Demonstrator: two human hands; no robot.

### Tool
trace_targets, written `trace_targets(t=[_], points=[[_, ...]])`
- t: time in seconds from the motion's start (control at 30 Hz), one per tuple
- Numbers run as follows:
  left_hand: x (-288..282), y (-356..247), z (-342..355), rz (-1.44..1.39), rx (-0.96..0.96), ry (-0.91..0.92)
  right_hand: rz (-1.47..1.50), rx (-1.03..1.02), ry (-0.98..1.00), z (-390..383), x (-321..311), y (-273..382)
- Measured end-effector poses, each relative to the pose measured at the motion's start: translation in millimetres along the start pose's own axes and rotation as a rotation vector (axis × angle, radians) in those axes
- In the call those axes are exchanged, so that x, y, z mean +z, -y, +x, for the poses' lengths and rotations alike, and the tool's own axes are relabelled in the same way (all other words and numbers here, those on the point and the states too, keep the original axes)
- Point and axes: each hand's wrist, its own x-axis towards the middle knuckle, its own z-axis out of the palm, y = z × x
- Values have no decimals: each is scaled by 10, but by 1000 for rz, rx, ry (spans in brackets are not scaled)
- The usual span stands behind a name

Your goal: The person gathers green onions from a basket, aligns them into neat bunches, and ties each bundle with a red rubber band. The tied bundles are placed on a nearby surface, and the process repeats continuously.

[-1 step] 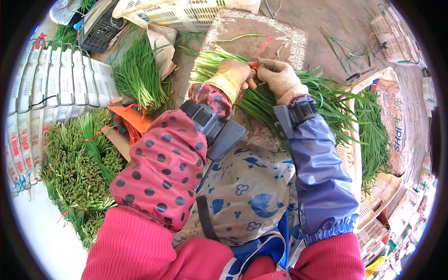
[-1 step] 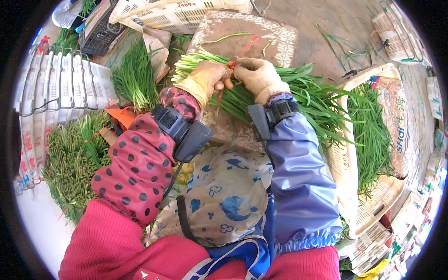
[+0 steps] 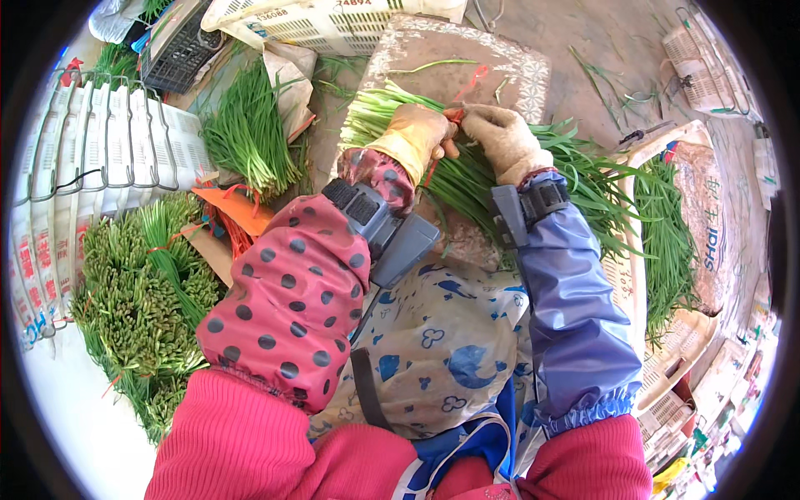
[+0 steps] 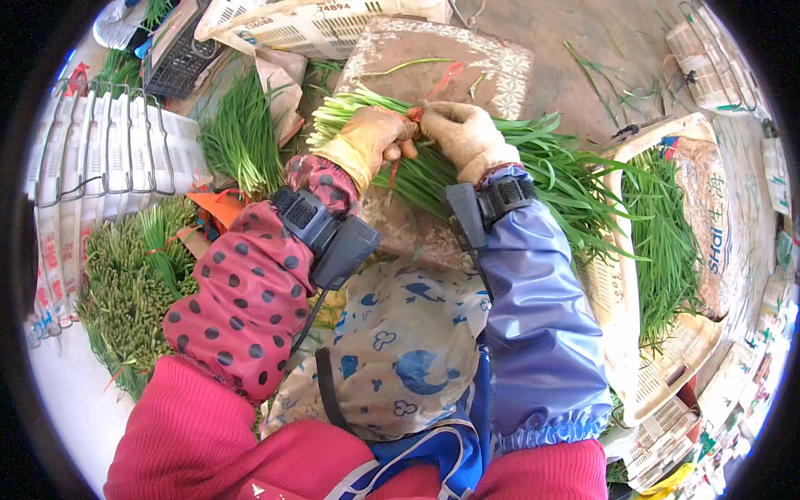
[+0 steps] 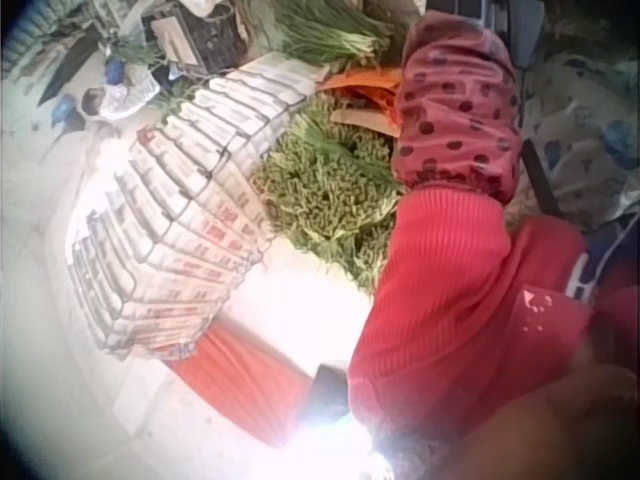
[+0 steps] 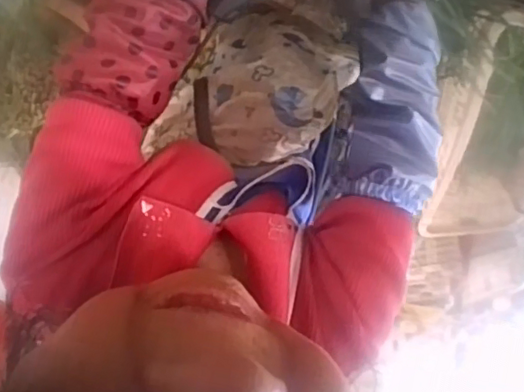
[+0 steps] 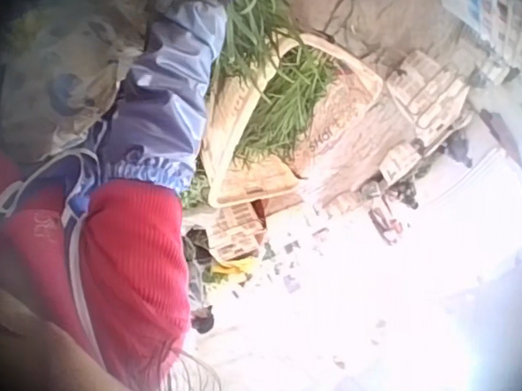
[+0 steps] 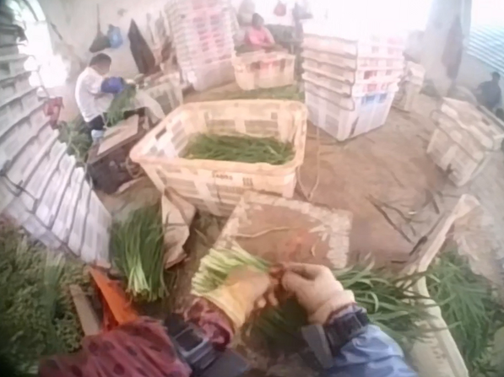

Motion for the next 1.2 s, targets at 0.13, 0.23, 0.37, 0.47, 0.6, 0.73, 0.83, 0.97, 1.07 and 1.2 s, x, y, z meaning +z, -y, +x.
trace_targets(t=[0.13, 0.23, 0.37, 0.47, 0.6, 0.73, 0.83, 0.97, 1.07, 1.2], points=[[7, -24, 14, 65, 0, 20, -43, -41, 24, 3, 22, 59], [24, -2, -126, -134, 39, 14, -155, -66, -58, 42, 42, 79], [47, 148, -279, 354, 687, -350, -626, -456, -121, 78, 70, 156], [13, 266, -141, 126, 1008, -216, -166, -45, -265, -11, 179, 274], [-44, 473, 6, 178, 944, -197, -412, -410, -496, -284, 397, 493], [-139, 557, -110, -495, 804, 181, -606, -716, -517, -534, 462, 722], [-154, 529, -174, -382, 796, 114, -283, -485, -524, -560, 422, 808], [-10, 550, -146, 215, 1008, -361, -267, -270, -563, -386, 339, 789], [198, 647, -72, 457, 1128, -554, -509, -31, -523, -217, 267, 704], [285, 787, -49, 406, 1161, -581, -652, -203, -248, -335, 161, 570]])
